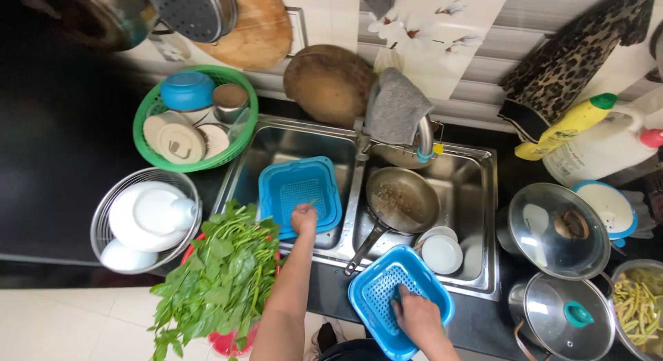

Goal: The person stands at a kitchen sink and picks leafy green vegetables from a red basket, stripping edible leaves from the stems by hand. The leaves are placed into blue colanders while discarded stems and pieces drop into a red container below.

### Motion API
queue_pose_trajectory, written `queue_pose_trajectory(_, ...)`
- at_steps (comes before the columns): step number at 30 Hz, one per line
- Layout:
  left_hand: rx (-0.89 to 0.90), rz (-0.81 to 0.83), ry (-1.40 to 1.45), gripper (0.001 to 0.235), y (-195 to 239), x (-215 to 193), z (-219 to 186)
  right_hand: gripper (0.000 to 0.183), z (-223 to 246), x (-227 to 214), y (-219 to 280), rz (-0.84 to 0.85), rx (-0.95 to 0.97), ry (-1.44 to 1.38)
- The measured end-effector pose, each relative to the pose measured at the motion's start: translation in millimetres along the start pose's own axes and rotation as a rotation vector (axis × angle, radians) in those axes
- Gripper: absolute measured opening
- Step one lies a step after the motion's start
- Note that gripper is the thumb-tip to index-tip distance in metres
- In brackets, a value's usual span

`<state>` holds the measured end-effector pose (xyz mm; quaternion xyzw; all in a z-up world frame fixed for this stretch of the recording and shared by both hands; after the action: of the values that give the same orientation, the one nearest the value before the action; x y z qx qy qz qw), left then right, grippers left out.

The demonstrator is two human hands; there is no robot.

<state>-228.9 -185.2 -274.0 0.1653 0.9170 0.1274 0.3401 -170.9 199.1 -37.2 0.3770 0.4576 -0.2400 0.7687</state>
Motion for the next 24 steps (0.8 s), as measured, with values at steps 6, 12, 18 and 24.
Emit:
queue_pose_trajectory(6, 0.194, 0.208, -0.442, 0.071, 36.6, -18.2, -28.1, 0.046, -6.2, -3.5, -4.0, -0.118, -0.008, -0.069)
queue_pose_trajectory(12, 0.414, 0.310, -0.855, 0.031, 56.2, -20.3, -32.0, 0.040, -9.0, -11.4, -6.8, -0.022, 0.033, -0.103)
queue_pose_trajectory(18, 0.886, 0.075, -0.742, 0.022, 86.8, -36.9, -60.4, 0.037, -3.7, -24.2, -3.2, -0.004, 0.016, -0.121)
queue_pose_trajectory(24, 0.962, -0.050, -0.494, 0.014, 102.7, -75.1, -107.4, 0.030, -0.1, -49.5, 16.9, -0.357, -0.045, -0.238)
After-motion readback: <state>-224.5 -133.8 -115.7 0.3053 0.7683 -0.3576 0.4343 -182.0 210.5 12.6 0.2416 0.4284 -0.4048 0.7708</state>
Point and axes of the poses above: each hand's wrist, its own y-axis away from the middle knuckle, its own x-axis out of the palm, z = x × y, the point moved 2 cm from there along -y, towards the middle knuckle, and after that the axes turned 6 degrees about -x, right-handed, at the moved point
